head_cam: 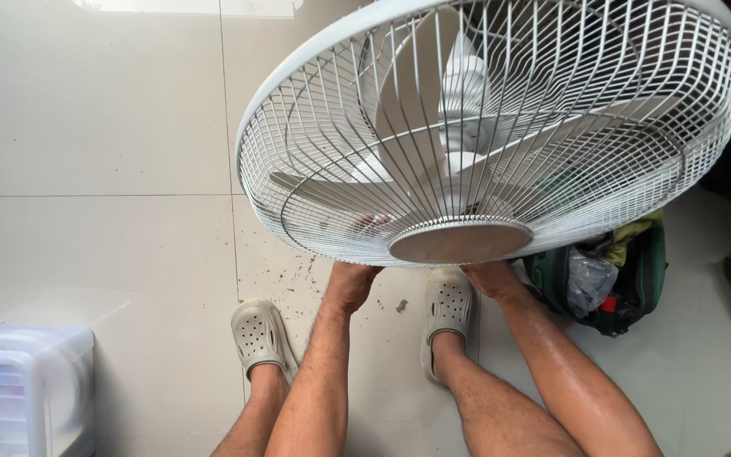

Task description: The person assembles a white pedestal fan by attaching the front wire cage to the fan head. They use a red screwdriver to tighten the central locking nut and then plug the fan into a wall socket to test it.

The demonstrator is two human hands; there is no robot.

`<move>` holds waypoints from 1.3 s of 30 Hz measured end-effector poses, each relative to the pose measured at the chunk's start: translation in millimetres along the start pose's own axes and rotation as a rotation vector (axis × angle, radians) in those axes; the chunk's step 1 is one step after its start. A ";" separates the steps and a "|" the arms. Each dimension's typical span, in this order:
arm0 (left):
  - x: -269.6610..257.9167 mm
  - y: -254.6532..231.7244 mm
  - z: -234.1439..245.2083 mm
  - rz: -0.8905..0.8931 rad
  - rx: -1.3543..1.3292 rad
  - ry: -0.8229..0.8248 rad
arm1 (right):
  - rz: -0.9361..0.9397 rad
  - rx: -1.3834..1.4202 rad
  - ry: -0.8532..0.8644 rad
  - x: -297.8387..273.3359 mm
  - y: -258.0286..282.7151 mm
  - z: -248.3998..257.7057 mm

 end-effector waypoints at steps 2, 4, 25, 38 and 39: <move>-2.4 -1.7 0.5 0.001 -0.086 0.002 | 0.030 -0.076 0.006 -4.9 2.5 -8.5; -4.6 0.6 1.8 -0.010 -0.180 -0.011 | 0.069 -0.113 0.016 -10.8 2.3 -21.1; -20.3 0.0 -18.9 -0.158 -0.622 -0.281 | 0.288 -0.962 0.018 -40.7 66.0 -67.7; -9.4 -15.2 27.1 -0.394 -0.442 -0.317 | 0.445 0.190 0.043 -97.1 126.5 -56.7; -8.6 -21.7 33.0 -0.400 -0.419 -0.348 | 0.436 0.169 0.045 -97.7 128.1 -57.2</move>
Point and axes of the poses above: each hand's wrist, its own x-axis towards the middle knuckle, its own z-axis out of the back of the hand, y = z × x, the point moved 1 cm from there along x, towards the middle knuckle, and after that the axes turned 15 degrees about x, right-handed, at the moved point
